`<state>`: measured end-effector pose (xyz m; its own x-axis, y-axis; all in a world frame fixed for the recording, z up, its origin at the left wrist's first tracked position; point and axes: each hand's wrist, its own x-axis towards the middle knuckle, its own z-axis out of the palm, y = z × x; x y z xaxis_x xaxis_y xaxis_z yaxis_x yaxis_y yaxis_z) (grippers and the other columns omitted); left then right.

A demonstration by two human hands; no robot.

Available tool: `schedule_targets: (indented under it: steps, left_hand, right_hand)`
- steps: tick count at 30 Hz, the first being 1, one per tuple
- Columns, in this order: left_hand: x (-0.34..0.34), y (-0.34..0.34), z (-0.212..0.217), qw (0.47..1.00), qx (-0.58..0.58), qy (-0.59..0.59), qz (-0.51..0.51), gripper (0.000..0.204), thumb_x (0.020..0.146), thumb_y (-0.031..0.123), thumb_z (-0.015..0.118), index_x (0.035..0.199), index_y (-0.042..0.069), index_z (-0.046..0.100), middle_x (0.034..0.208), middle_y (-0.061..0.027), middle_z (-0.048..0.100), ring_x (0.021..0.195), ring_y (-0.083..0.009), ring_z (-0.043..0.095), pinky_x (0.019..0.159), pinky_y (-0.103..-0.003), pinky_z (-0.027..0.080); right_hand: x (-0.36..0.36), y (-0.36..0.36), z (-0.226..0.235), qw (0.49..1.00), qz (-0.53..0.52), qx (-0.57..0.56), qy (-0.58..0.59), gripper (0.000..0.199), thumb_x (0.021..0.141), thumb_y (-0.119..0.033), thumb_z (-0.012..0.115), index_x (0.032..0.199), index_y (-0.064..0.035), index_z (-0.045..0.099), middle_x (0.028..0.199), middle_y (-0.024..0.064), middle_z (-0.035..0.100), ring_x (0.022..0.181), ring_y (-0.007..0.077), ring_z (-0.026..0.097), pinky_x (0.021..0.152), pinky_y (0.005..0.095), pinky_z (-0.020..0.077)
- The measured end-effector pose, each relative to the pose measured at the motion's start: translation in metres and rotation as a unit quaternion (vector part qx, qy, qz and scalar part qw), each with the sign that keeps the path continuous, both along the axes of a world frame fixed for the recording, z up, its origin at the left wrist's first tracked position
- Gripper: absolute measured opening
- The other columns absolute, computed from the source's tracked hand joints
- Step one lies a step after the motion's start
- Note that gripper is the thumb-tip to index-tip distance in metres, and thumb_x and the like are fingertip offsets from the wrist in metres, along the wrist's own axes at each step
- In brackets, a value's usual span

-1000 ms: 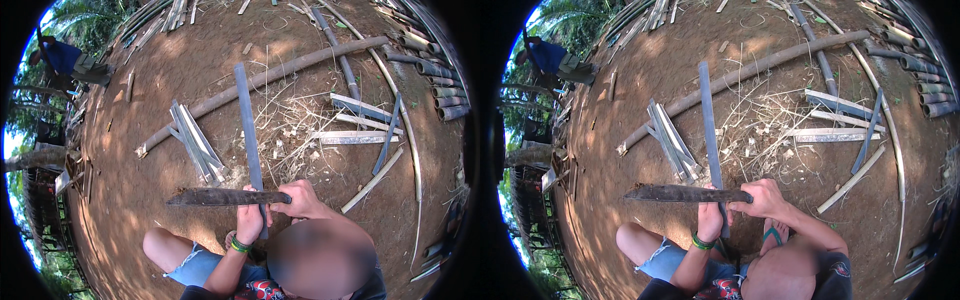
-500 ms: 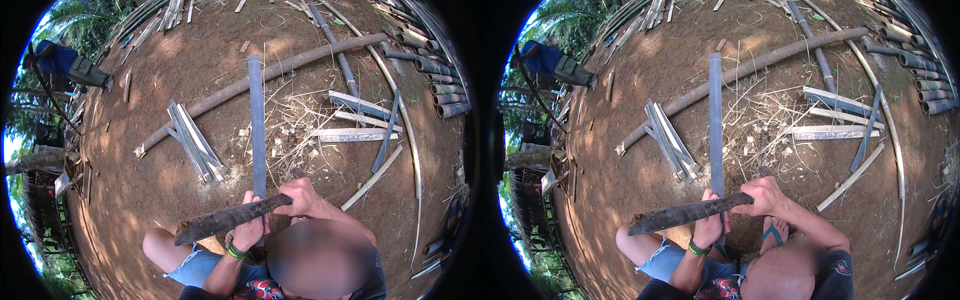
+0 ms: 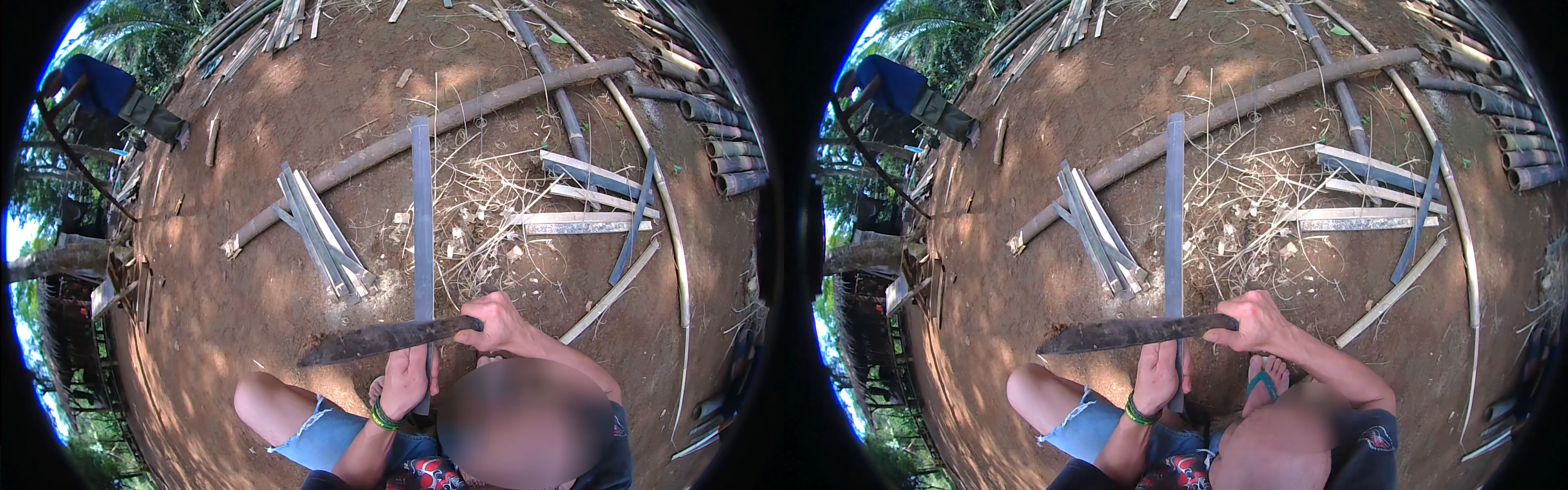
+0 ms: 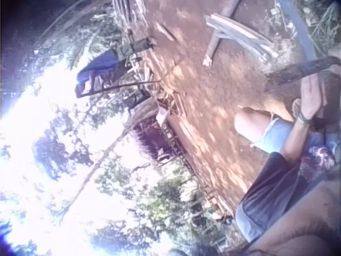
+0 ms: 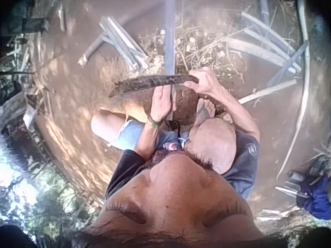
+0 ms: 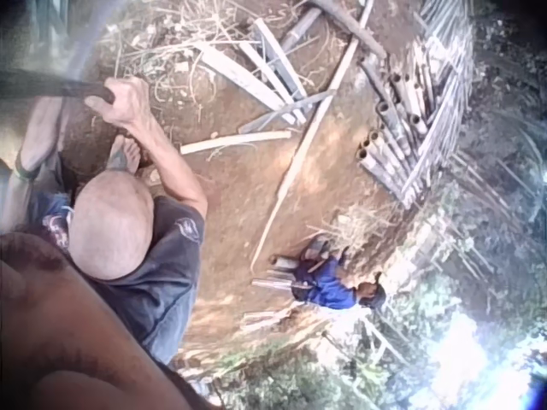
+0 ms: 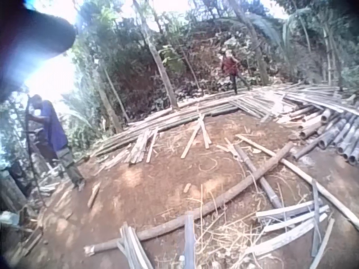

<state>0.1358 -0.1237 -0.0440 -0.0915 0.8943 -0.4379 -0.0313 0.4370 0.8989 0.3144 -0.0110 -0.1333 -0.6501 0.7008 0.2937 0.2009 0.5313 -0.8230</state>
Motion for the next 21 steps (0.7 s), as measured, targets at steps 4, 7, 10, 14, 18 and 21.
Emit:
schedule_targets:
  steps: [4, 7, 10, 14, 18, 21]
  left_hand:
    - [0.003, -0.044, -0.005, 0.994, -0.091, -0.061, -0.026, 0.028, 0.111, 0.030, 0.031, 0.101, 0.007, 0.042, 0.063, -0.0039, 0.052, 0.040, -0.0118, 0.048, 0.040, -0.023, 0.042]
    - [-0.011, -0.056, -0.015, 0.975, -0.151, -0.161, 0.042, 0.030, 0.111, 0.032, 0.035, 0.096, 0.007, 0.045, 0.064, -0.0040, 0.053, 0.043, -0.0139, 0.051, 0.043, -0.025, 0.045]
    - [-0.017, -0.044, -0.023, 0.960, -0.200, -0.142, 0.134, 0.034, 0.110, 0.034, 0.038, 0.090, 0.009, 0.049, 0.067, -0.0039, 0.056, 0.049, -0.0147, 0.053, 0.045, -0.028, 0.044]
    - [-0.017, -0.019, -0.023, 0.945, -0.227, -0.148, 0.185, 0.037, 0.109, 0.037, 0.041, 0.083, 0.012, 0.050, 0.065, -0.0016, 0.050, 0.049, -0.0128, 0.046, 0.044, -0.028, 0.037]
    - [-0.021, -0.008, 0.000, 0.937, -0.208, -0.223, 0.172, 0.037, 0.108, 0.038, 0.042, 0.083, 0.012, 0.050, 0.062, -0.0001, 0.042, 0.048, -0.0126, 0.042, 0.042, -0.027, 0.033]
    - [-0.025, -0.006, 0.004, 0.934, -0.187, -0.261, 0.155, 0.036, 0.108, 0.037, 0.042, 0.084, 0.012, 0.049, 0.062, -0.0005, 0.042, 0.047, -0.0135, 0.042, 0.042, -0.028, 0.033]
  right_hand:
    - [0.011, 0.041, -0.021, 0.965, -0.167, -0.177, -0.097, 0.058, 0.094, -0.051, 0.060, 0.072, 0.0022, 0.069, 0.051, 0.0173, 0.054, 0.047, 0.0330, 0.055, 0.055, 0.0449, 0.0451]
    - [0.024, 0.035, -0.039, 0.952, -0.231, -0.191, -0.062, 0.054, 0.095, -0.046, 0.061, 0.079, 0.0051, 0.068, 0.056, 0.0186, 0.057, 0.051, 0.0273, 0.055, 0.055, 0.0410, 0.0442]
    - [0.025, 0.013, -0.036, 0.934, -0.220, -0.277, -0.052, 0.049, 0.095, -0.041, 0.063, 0.083, 0.0063, 0.066, 0.058, 0.0186, 0.057, 0.052, 0.0238, 0.052, 0.055, 0.0392, 0.0431]
    - [0.031, -0.031, -0.031, 0.935, -0.148, -0.309, -0.093, 0.045, 0.096, -0.037, 0.062, 0.081, 0.0060, 0.065, 0.061, 0.0198, 0.060, 0.054, 0.0227, 0.057, 0.056, 0.0402, 0.0455]
    - [0.028, -0.057, -0.007, 0.931, -0.046, -0.362, -0.013, 0.044, 0.099, -0.034, 0.057, 0.078, 0.0047, 0.064, 0.062, 0.0178, 0.062, 0.054, 0.0228, 0.060, 0.056, 0.0389, 0.0472]
    - [0.020, -0.058, 0.001, 0.916, -0.016, -0.401, -0.014, 0.043, 0.099, -0.032, 0.056, 0.076, 0.0038, 0.063, 0.062, 0.0159, 0.063, 0.054, 0.0224, 0.060, 0.056, 0.0384, 0.0471]
